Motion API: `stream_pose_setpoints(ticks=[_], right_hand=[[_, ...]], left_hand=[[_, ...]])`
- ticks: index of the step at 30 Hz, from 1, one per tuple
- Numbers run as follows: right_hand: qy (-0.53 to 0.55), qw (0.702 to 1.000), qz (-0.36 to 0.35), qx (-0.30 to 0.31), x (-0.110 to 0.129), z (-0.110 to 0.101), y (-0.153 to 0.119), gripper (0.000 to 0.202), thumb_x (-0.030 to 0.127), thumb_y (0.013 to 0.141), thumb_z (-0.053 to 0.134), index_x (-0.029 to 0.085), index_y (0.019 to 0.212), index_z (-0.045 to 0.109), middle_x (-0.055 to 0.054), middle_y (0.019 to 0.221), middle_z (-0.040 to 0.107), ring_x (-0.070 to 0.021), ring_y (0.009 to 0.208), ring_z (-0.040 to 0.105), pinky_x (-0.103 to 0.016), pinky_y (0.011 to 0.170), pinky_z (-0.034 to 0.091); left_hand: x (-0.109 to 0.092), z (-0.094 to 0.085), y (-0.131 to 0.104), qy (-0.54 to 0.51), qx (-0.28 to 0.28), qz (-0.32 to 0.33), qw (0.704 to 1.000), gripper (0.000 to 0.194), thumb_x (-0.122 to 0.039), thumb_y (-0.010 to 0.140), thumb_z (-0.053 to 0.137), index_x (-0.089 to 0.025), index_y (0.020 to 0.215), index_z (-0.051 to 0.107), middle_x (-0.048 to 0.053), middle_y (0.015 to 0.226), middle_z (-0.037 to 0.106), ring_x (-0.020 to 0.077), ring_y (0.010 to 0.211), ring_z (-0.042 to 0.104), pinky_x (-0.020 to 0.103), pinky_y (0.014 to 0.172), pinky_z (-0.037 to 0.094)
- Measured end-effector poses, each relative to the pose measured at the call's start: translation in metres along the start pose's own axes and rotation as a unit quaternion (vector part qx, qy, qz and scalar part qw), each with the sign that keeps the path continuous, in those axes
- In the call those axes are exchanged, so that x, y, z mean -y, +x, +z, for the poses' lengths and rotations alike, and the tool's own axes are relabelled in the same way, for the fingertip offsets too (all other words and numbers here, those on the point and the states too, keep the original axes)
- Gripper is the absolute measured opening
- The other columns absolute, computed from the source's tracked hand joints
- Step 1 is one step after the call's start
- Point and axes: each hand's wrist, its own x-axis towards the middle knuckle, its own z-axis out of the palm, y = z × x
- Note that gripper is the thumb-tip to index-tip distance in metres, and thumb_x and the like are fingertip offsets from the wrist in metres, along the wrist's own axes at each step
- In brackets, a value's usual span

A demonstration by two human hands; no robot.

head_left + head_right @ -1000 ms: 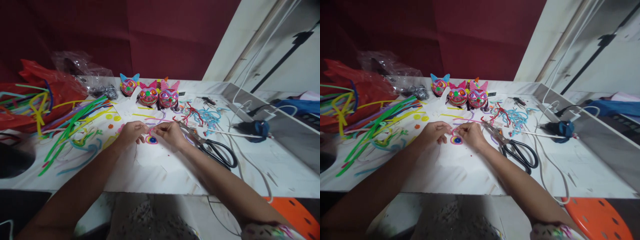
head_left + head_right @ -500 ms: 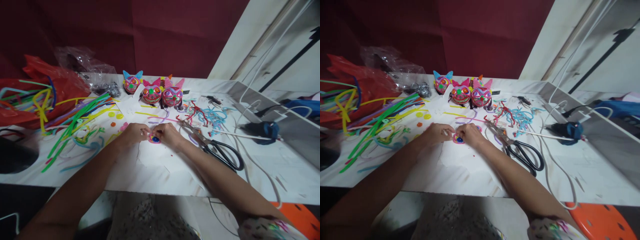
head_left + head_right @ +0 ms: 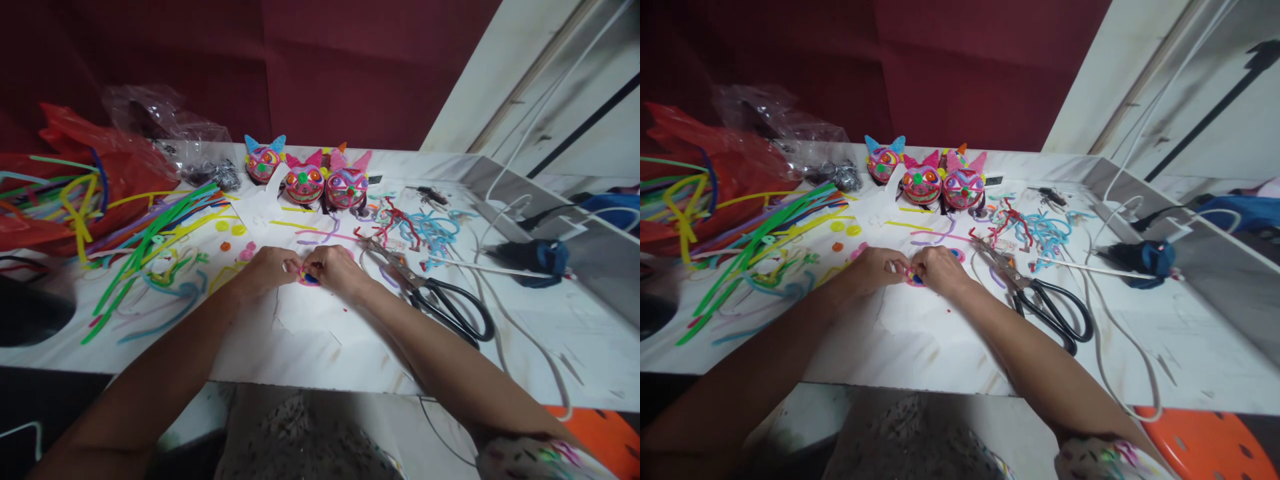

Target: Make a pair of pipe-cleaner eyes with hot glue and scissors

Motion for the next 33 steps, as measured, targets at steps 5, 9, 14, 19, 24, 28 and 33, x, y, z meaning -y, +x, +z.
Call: stream_pose_setpoints(ticks=[5,9,14,19,24,28,33], right_hand=[[-0.005,1.000,-0.009,-0.008,0.001,0.000,0.000,0.024,0.004,0.084,0.060,0.018,0.089,0.080,-0.008,0.089,0.077,-0.0183,0.079,0.068,-0.024,0.070,0.042],[-0.017,1.000,-0.018,0.002,0.003,0.000,0.000,0.028,0.001,0.083,0.056,0.018,0.086,0.079,-0.008,0.090,0.076,-0.0180,0.079,0.067,-0.025,0.070,0.041],[-0.027,0.999,-0.014,0.012,0.004,-0.001,0.000,0.028,0.001,0.083,0.056,0.017,0.085,0.079,-0.009,0.091,0.075,-0.0187,0.080,0.067,-0.026,0.071,0.041],[-0.011,1.000,0.002,0.007,0.004,-0.003,-0.001,0.025,0.003,0.083,0.057,0.017,0.080,0.078,-0.008,0.089,0.076,-0.0187,0.079,0.067,-0.025,0.070,0.041],[0.002,1.000,0.012,-0.013,0.005,-0.004,-0.001,0.026,0.002,0.081,0.056,0.017,0.083,0.078,-0.008,0.089,0.077,-0.0191,0.081,0.069,-0.025,0.071,0.042],[0.004,1.000,0.020,-0.005,0.005,-0.002,-0.001,0.026,0.003,0.081,0.057,0.017,0.086,0.078,-0.008,0.089,0.078,-0.0193,0.081,0.069,-0.025,0.071,0.043],[-0.003,1.000,0.019,0.008,0.005,0.002,-0.001,0.028,0.003,0.080,0.056,0.017,0.087,0.078,-0.008,0.088,0.078,-0.0190,0.080,0.069,-0.025,0.071,0.043]], left_hand=[[-0.003,-0.001,0.000,0.000,-0.002,-0.008,1.000,0.022,-0.019,0.066,0.063,-0.020,0.082,0.078,0.000,0.075,0.074,0.0120,0.060,0.056,0.021,0.058,0.042],[-0.008,-0.004,-0.001,0.013,0.003,-0.034,0.999,0.020,-0.018,0.067,0.061,-0.020,0.077,0.078,0.001,0.073,0.074,0.0130,0.060,0.056,0.021,0.056,0.040],[-0.008,-0.005,-0.002,0.003,0.005,-0.019,1.000,0.022,-0.020,0.067,0.062,-0.020,0.081,0.079,0.000,0.071,0.072,0.0119,0.058,0.055,0.021,0.056,0.040],[-0.013,-0.010,-0.002,-0.002,0.001,-0.044,0.999,0.022,-0.020,0.065,0.065,-0.019,0.082,0.080,-0.001,0.068,0.071,0.0116,0.059,0.056,0.020,0.057,0.041],[-0.020,-0.016,-0.001,-0.014,-0.008,-0.060,0.998,0.022,-0.021,0.064,0.067,-0.019,0.081,0.079,-0.002,0.067,0.071,0.0113,0.059,0.056,0.020,0.056,0.041],[-0.022,-0.015,-0.002,-0.015,-0.007,-0.066,0.998,0.022,-0.019,0.062,0.066,-0.020,0.080,0.079,-0.001,0.068,0.072,0.0124,0.060,0.059,0.020,0.057,0.043],[-0.018,-0.009,-0.002,-0.008,0.000,-0.046,0.999,0.024,-0.016,0.062,0.065,-0.022,0.080,0.079,-0.002,0.069,0.073,0.0126,0.061,0.059,0.020,0.057,0.044]])
